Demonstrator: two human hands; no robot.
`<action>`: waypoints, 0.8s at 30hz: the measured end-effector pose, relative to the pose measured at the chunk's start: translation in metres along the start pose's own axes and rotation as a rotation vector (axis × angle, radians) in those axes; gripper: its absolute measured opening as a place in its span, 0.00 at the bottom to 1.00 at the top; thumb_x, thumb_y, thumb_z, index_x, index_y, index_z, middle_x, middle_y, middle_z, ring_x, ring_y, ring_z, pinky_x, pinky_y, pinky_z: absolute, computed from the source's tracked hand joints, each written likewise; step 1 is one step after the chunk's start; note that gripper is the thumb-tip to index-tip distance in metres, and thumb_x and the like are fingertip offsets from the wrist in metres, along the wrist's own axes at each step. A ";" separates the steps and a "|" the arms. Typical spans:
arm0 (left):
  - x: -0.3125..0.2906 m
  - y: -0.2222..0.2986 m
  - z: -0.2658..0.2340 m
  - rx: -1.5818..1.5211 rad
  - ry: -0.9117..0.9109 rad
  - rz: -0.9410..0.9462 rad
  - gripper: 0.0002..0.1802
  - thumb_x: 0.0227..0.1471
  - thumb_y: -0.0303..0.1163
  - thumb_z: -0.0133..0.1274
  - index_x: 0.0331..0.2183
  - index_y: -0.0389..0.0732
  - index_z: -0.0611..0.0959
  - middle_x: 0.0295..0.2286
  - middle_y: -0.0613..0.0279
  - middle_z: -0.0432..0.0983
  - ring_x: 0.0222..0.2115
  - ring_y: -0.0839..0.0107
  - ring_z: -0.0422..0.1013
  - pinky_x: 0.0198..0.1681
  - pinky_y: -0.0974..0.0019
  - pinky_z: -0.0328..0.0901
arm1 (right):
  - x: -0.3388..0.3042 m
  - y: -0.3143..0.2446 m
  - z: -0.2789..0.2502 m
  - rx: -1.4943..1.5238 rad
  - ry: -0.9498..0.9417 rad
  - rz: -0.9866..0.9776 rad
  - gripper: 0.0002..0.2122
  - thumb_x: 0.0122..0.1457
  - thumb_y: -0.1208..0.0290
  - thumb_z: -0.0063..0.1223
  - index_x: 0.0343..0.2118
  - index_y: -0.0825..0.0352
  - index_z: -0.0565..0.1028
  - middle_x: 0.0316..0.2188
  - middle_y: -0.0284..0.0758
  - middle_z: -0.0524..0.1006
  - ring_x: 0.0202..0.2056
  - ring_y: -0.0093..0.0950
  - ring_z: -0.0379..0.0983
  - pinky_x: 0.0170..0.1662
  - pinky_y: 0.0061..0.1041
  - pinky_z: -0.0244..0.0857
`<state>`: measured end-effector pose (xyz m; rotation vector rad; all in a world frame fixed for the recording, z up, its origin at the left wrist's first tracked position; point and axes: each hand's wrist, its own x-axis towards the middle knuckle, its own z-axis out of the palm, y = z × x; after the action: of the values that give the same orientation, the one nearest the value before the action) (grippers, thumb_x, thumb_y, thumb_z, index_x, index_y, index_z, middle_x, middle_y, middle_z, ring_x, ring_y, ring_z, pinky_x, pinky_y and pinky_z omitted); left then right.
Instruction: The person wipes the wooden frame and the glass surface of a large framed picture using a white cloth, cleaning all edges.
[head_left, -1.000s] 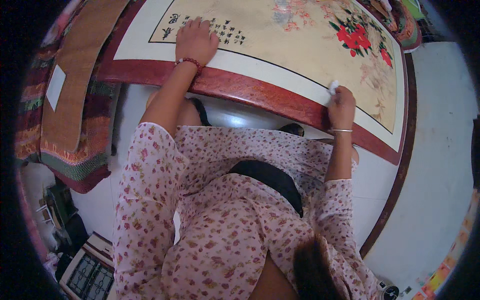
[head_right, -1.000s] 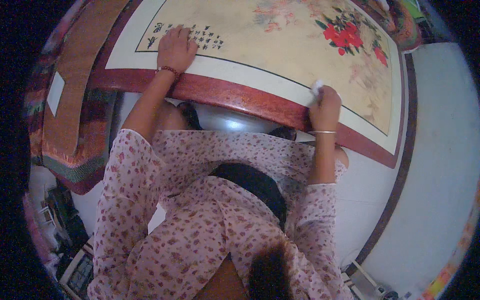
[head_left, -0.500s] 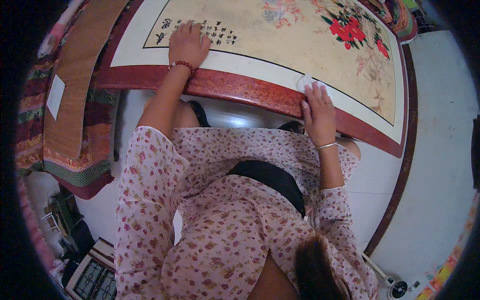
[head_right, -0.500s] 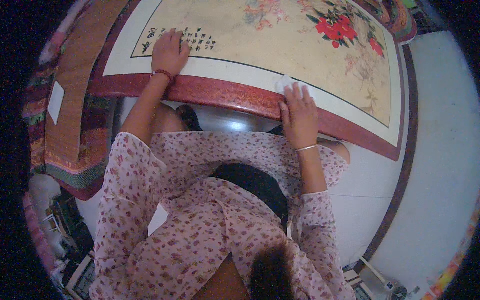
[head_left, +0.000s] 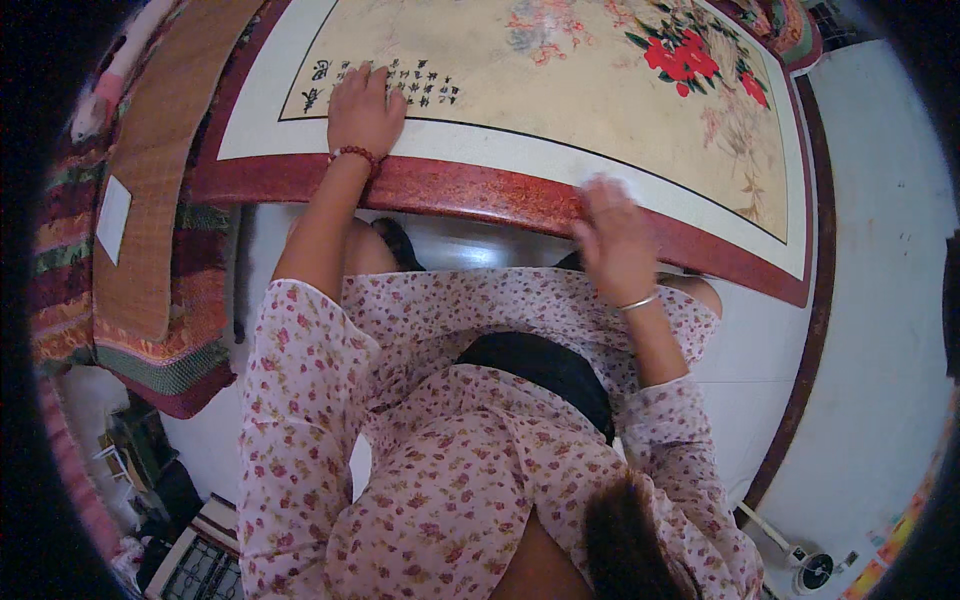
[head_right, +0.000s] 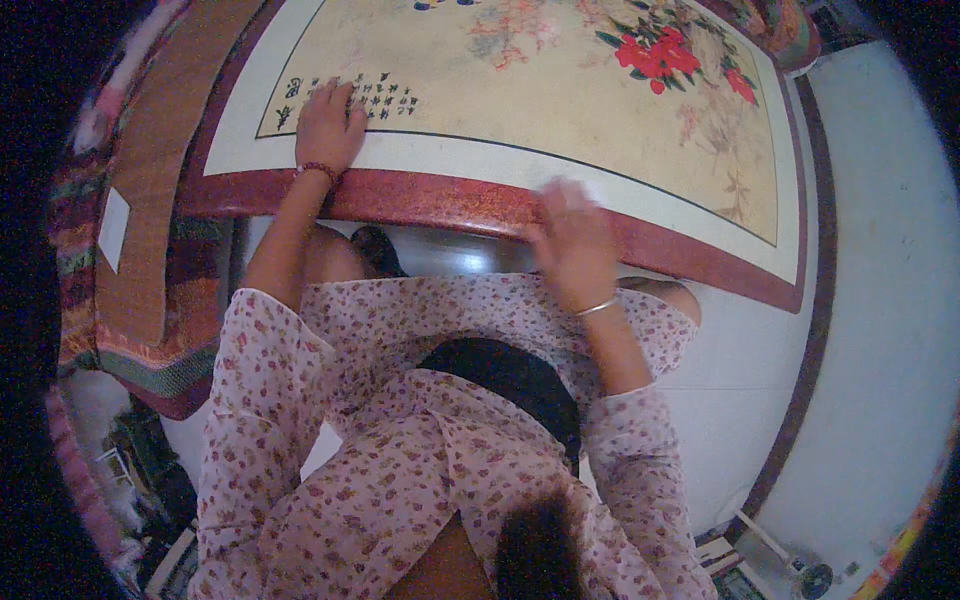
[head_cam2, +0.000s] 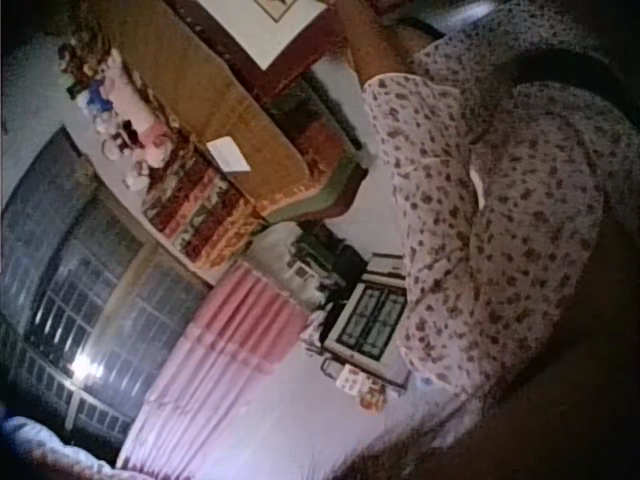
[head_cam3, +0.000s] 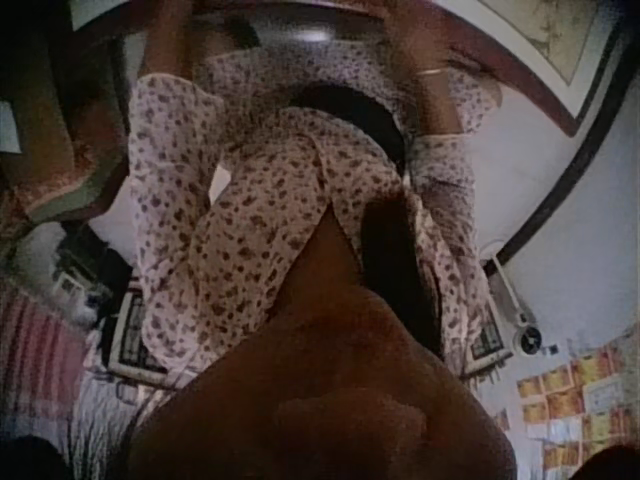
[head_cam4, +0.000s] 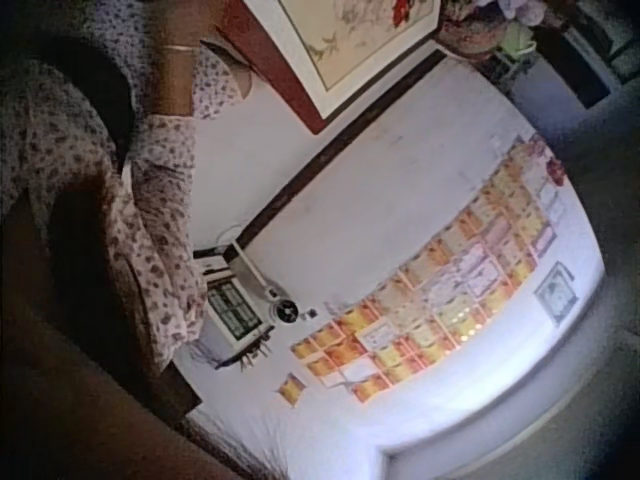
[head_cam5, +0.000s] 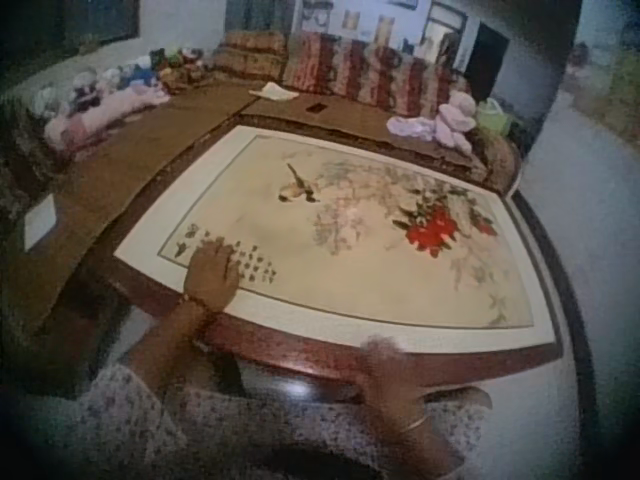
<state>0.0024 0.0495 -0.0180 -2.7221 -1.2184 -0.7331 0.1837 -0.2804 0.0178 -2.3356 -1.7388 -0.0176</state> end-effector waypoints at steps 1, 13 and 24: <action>-0.002 0.003 0.000 -0.010 -0.005 -0.002 0.24 0.52 0.41 0.45 0.48 0.39 0.75 0.52 0.47 0.67 0.54 0.52 0.61 0.59 0.53 0.53 | -0.009 0.032 0.000 -0.070 0.044 0.084 0.27 0.61 0.55 0.44 0.58 0.68 0.63 0.60 0.46 0.60 0.61 0.44 0.55 0.62 0.41 0.49; 0.006 0.010 -0.008 -0.060 -0.055 -0.011 0.25 0.52 0.42 0.45 0.48 0.37 0.75 0.51 0.44 0.67 0.53 0.50 0.63 0.56 0.51 0.55 | 0.040 -0.099 0.021 0.142 0.009 -0.018 0.34 0.56 0.47 0.48 0.58 0.71 0.62 0.60 0.49 0.59 0.62 0.48 0.52 0.64 0.45 0.43; -0.002 0.001 -0.001 -0.036 -0.022 0.019 0.26 0.53 0.43 0.44 0.49 0.36 0.75 0.53 0.44 0.65 0.55 0.48 0.60 0.58 0.50 0.53 | -0.052 0.078 -0.005 -0.060 0.114 0.173 0.26 0.59 0.61 0.49 0.58 0.66 0.62 0.60 0.48 0.61 0.61 0.45 0.55 0.62 0.42 0.48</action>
<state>0.0016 0.0467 -0.0175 -2.7731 -1.1942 -0.7320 0.2428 -0.3515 0.0014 -2.4671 -1.4992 -0.1724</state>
